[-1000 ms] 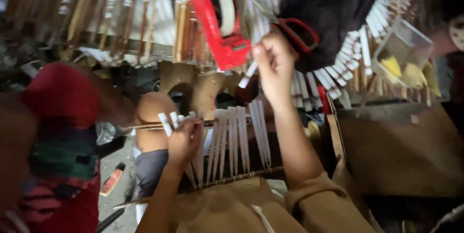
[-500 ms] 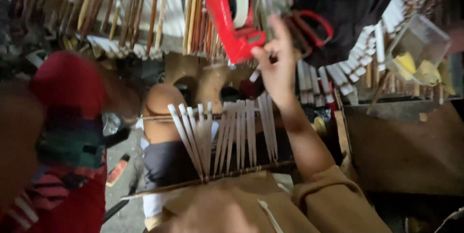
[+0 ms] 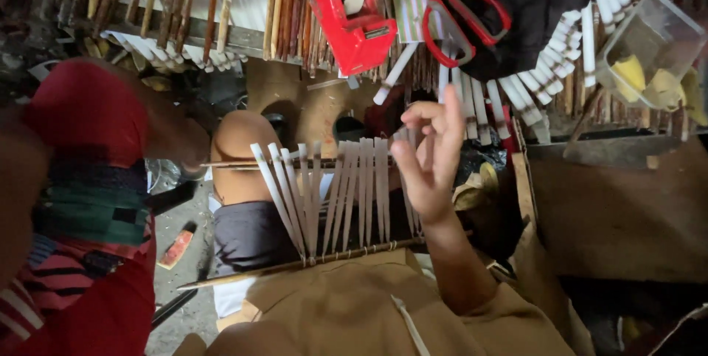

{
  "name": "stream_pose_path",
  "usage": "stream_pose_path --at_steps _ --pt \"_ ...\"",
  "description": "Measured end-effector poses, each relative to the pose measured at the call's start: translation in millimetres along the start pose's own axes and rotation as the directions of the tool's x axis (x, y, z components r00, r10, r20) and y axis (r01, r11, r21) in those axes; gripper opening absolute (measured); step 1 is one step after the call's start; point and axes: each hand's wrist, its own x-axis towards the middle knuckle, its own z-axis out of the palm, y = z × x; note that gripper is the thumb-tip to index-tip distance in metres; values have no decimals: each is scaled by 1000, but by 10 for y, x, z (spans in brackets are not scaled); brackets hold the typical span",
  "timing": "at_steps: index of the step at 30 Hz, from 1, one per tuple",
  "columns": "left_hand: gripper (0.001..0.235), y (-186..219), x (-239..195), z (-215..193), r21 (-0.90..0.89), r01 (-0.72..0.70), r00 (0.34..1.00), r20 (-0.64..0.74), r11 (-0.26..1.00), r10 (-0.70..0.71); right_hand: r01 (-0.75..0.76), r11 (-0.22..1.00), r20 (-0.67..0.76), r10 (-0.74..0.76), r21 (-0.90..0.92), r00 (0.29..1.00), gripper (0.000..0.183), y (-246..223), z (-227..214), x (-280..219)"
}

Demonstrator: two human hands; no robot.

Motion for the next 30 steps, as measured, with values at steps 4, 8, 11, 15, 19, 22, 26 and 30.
stream_pose_path --at_steps 4,8,11,15,19,22,26,30 --pt "53 -840 -284 -561 -103 134 991 1 986 -135 -57 998 65 58 -13 996 57 -120 -23 -192" --pt "57 -1525 -118 -945 -171 247 968 5 954 -250 -233 972 168 225 28 960 41 -550 108 -258" --pt "42 -1845 -190 -1112 -417 229 965 -19 880 -261 -257 966 359 227 38 905 25 -561 227 -320" --pt "40 -1622 -140 -927 -58 127 992 11 990 -126 -67 978 429 148 -198 891 21 -521 342 -182" --pt "32 -1601 -34 -1054 426 -46 993 120 903 -6 10 961 390 103 -277 915 22 -430 430 -130" --pt "45 -1748 -65 -1222 410 131 991 -18 902 -136 -34 968 366 127 -250 922 28 -396 385 -128" --pt "52 -1745 -125 -1257 453 244 964 -19 857 -265 28 955 402 98 -295 910 26 -243 408 -210" --pt "32 -2049 -273 -1457 434 252 959 3 865 -282 -227 963 272 259 -144 927 18 105 276 -439"
